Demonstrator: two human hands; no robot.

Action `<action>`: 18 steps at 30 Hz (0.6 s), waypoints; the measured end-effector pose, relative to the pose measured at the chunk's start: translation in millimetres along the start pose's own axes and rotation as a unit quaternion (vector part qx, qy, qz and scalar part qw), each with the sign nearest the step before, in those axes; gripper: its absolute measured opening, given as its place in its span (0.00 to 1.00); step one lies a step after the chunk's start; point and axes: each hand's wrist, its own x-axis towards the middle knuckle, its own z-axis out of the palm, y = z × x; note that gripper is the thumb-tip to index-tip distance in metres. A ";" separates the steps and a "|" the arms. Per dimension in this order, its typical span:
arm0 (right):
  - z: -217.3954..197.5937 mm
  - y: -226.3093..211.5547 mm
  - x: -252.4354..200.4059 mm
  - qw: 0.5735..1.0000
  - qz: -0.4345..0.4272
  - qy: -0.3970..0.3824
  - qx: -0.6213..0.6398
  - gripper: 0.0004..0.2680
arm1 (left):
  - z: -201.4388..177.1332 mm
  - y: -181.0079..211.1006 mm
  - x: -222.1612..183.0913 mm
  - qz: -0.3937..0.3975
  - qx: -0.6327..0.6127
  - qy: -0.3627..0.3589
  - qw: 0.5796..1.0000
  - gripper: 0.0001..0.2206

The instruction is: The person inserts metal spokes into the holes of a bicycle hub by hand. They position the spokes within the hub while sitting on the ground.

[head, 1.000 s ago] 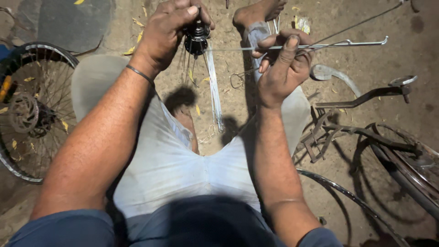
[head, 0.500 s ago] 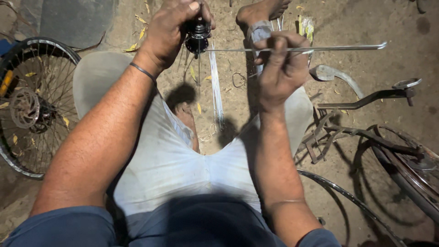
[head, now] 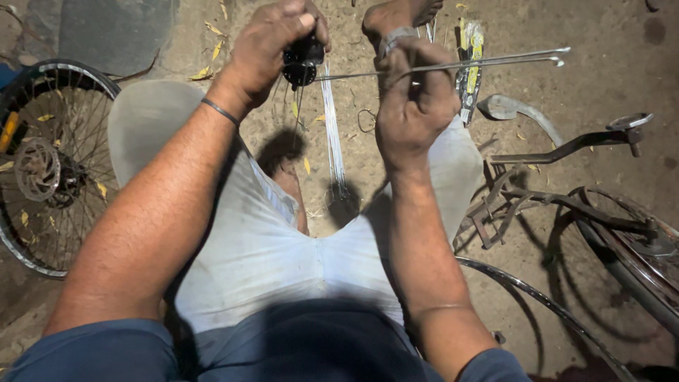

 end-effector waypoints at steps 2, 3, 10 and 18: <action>3.1 4.0 -2.6 0.998 0.021 0.043 0.049 0.06 | -1.0 1.5 0.0 -0.007 -0.030 0.009 0.999 0.13; 5.3 5.9 -1.9 0.995 0.030 0.065 0.074 0.08 | -3.1 2.4 1.6 -0.010 -0.043 0.014 0.999 0.13; 6.4 1.2 -7.3 0.999 0.013 -0.018 0.030 0.05 | -4.4 -16.5 2.8 0.007 0.076 -0.004 0.997 0.14; 12.1 -7.7 3.0 0.999 0.004 -0.040 -0.011 0.04 | 17.3 -14.7 2.3 -0.131 0.074 -0.024 0.988 0.13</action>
